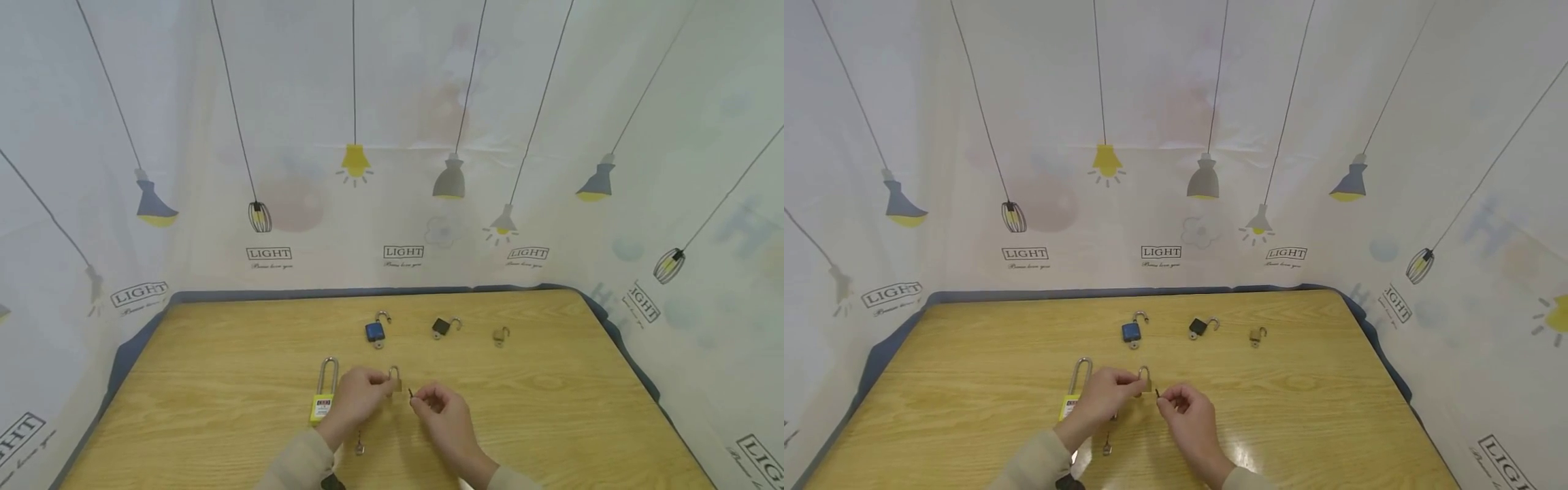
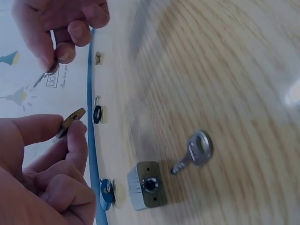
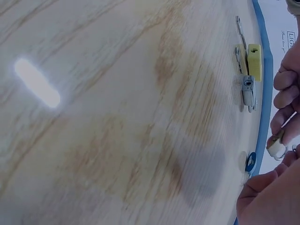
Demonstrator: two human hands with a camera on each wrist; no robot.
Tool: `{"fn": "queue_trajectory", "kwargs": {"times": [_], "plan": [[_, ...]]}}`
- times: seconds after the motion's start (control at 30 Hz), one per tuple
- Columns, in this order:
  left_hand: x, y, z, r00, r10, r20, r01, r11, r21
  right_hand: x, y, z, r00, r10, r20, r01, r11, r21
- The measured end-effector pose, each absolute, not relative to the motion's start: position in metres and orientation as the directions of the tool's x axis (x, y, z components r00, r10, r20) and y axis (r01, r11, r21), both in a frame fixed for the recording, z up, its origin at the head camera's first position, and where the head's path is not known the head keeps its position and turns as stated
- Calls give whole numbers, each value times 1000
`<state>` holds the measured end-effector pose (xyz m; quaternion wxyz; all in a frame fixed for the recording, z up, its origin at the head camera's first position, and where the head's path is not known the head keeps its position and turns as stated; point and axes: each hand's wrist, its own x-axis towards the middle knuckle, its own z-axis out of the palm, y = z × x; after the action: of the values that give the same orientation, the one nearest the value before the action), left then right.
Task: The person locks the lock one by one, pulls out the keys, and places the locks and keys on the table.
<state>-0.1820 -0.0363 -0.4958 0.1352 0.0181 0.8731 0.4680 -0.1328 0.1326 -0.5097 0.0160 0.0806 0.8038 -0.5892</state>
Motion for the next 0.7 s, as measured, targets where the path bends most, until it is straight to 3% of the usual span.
{"fn": "queue_trajectory", "kwargs": {"times": [0.27, 0.7], "plan": [[-178, -32, -501, -968, 181, -173, -2, 685, 729, -132, 137, -508, -992, 76, -102, 122, 332, -935], [-170, -26, -509, -980, 110, -165, -23, 763, 646, -132, 140, -514, -989, 45, -141, 145, 471, -870]]}}
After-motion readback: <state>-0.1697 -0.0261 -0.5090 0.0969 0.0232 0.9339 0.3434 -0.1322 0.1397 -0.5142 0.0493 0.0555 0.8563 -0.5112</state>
